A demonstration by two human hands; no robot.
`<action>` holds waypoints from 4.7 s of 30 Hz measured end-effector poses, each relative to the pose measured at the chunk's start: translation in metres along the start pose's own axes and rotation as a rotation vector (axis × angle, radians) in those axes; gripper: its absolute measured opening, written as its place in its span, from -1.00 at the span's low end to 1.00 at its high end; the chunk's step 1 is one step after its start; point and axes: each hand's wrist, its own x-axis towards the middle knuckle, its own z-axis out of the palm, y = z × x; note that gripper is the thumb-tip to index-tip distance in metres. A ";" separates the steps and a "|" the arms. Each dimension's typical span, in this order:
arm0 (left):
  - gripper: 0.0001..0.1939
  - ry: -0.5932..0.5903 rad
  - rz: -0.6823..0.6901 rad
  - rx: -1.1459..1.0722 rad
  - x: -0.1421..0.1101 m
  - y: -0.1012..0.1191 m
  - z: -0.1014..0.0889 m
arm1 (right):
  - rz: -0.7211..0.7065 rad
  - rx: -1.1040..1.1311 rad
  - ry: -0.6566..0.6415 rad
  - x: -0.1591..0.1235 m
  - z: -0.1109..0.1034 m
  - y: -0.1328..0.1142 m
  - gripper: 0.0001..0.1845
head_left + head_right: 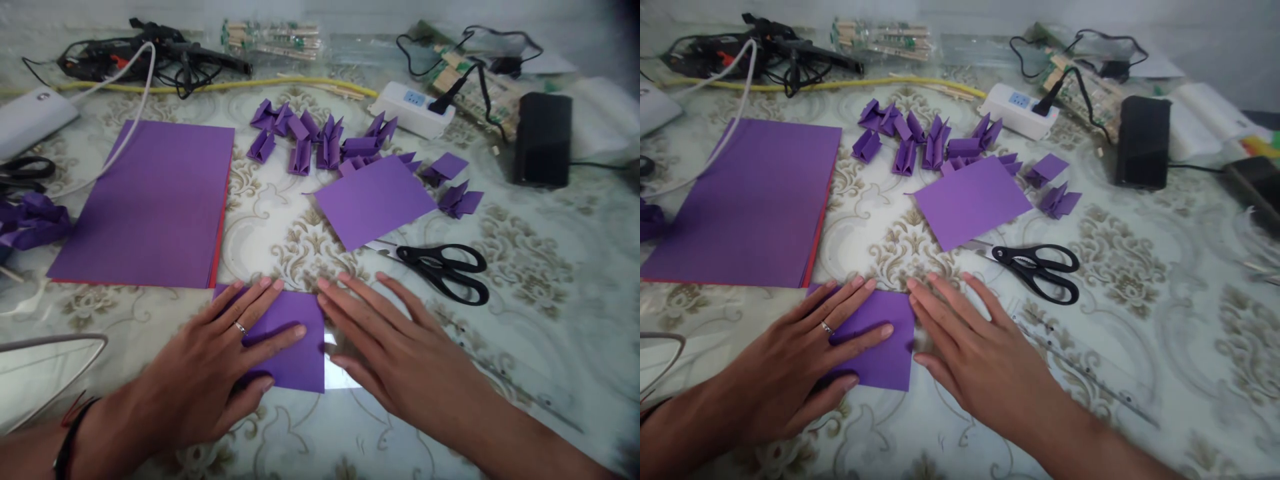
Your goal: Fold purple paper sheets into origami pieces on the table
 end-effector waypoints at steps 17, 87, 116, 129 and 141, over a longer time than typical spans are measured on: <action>-0.37 -0.068 0.247 0.063 0.026 -0.012 -0.001 | 0.108 0.225 0.057 -0.001 0.012 -0.031 -0.47; -0.31 0.071 0.008 0.024 -0.054 0.018 0.017 | 0.067 0.257 0.123 0.020 0.016 -0.079 -0.64; -0.49 0.062 0.081 -0.011 -0.054 0.030 -0.005 | 0.140 0.175 0.036 -0.012 0.011 -0.088 -0.58; -0.18 -0.093 0.219 -0.090 -0.045 0.017 -0.006 | -0.096 0.293 -0.016 -0.017 0.000 -0.052 -0.43; -0.57 0.104 0.112 -0.103 -0.049 0.002 -0.009 | -0.030 0.277 0.034 -0.014 0.002 -0.083 -0.63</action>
